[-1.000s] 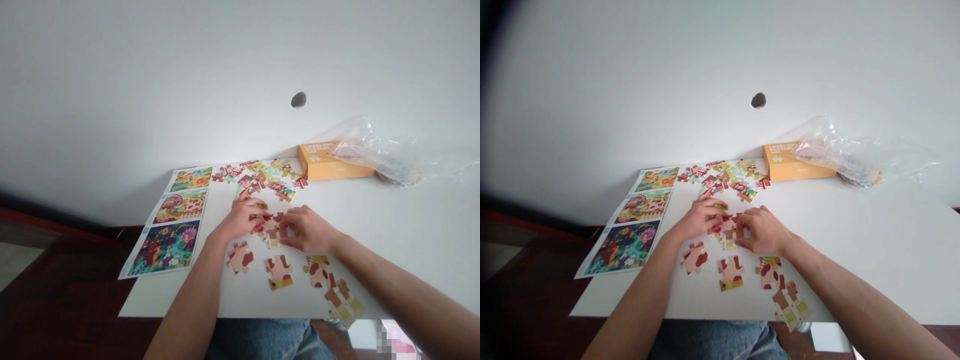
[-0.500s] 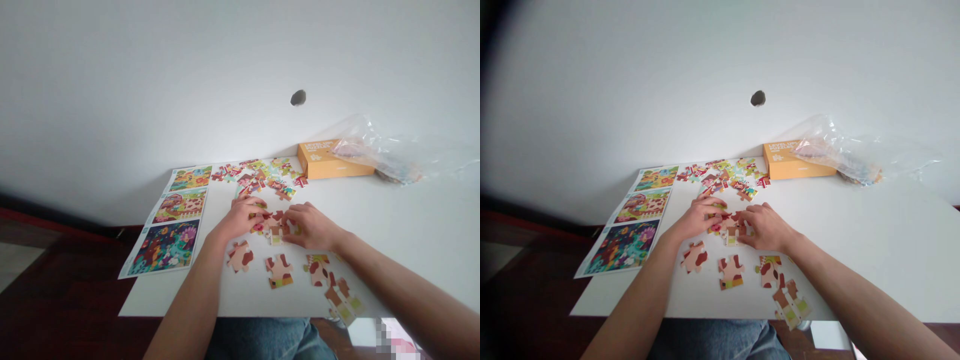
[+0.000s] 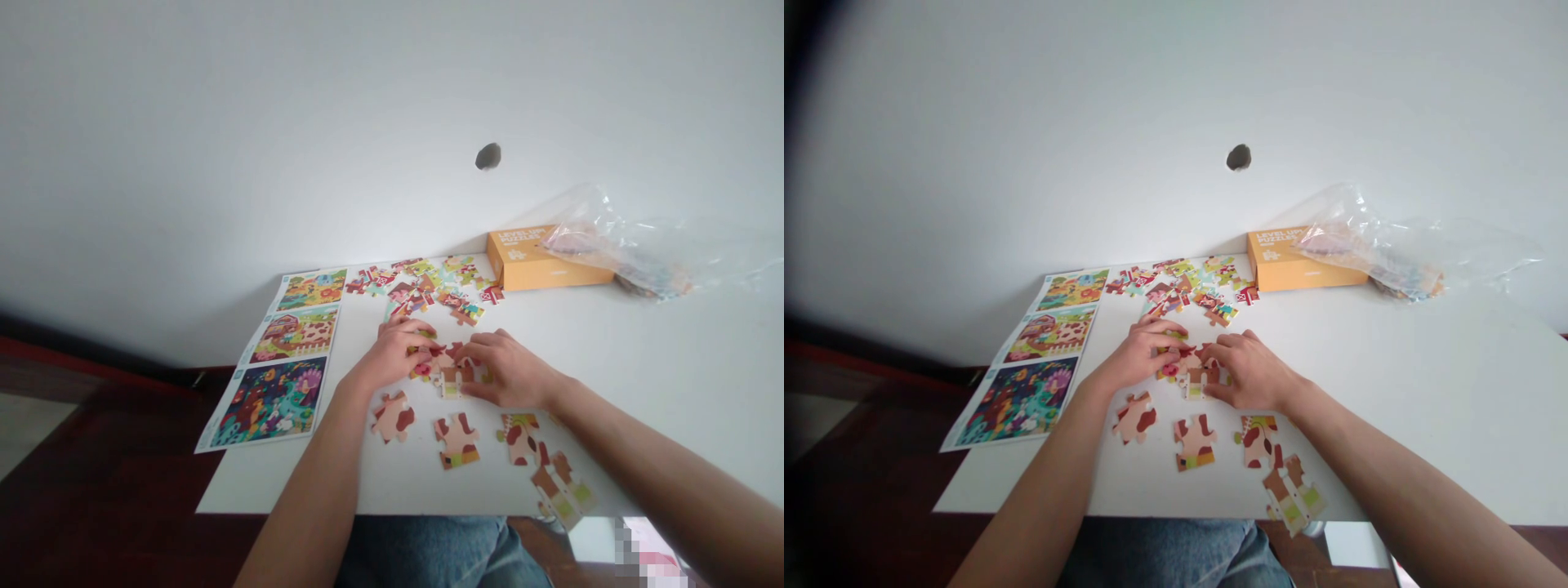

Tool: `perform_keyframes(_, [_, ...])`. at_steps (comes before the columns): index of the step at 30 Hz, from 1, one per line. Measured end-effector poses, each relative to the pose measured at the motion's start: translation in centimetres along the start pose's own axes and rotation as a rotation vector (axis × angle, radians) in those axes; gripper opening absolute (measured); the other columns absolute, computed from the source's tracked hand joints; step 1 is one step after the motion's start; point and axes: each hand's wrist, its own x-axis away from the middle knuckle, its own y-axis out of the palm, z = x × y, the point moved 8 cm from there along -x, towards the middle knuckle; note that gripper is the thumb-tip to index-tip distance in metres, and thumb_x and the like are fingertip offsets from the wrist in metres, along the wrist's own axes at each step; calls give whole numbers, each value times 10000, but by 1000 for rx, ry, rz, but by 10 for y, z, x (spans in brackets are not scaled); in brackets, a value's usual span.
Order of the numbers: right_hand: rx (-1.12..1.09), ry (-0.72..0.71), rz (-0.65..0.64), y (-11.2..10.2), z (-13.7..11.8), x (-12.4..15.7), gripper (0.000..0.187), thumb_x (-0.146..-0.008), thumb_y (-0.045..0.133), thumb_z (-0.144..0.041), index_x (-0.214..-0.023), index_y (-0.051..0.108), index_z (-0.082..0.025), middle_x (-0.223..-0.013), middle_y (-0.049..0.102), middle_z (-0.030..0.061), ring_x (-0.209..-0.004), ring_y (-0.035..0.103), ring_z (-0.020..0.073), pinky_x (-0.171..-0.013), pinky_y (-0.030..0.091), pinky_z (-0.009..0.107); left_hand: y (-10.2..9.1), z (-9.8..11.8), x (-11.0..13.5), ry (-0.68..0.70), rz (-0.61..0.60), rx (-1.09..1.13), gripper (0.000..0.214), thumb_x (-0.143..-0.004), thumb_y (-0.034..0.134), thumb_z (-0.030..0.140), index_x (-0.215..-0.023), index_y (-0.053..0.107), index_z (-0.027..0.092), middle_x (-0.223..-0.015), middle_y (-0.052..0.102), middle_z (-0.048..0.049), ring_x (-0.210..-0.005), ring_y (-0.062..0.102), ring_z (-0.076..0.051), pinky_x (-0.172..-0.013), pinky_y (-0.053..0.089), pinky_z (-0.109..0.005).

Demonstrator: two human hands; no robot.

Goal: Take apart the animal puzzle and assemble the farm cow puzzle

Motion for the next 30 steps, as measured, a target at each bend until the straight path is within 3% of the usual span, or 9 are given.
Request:
perform_keyframes(8, [29,-15,-53,3,-4,-1,452,-792,711,-479,-1154,618,-224,-986,615,67,-931,590,236,-841,366,378,-1,-4,1,-3,21,-1,178,-860,672,242,-991,770,311,-1167,681,-18,-1099,563,-236,-1034,376,-452])
perform_keyframes(16, [26,-34,-41,3,-4,-2,399,-778,718,-450,-1075,615,-205,-957,598,50,-898,573,219,-840,356,369,-1,3,0,-32,8,-3,215,-786,745,376,-963,745,254,-1194,662,-38,-1139,553,-260,-1055,369,-454])
perform_keyframes(30, [52,-14,-40,-8,6,2,341,-748,727,-400,-1018,640,-210,-957,604,53,-901,586,220,-859,354,382,-5,-3,5,-65,-15,-32,202,-796,734,283,-998,732,265,-1229,642,-25,-1171,499,-277,-1051,342,-475])
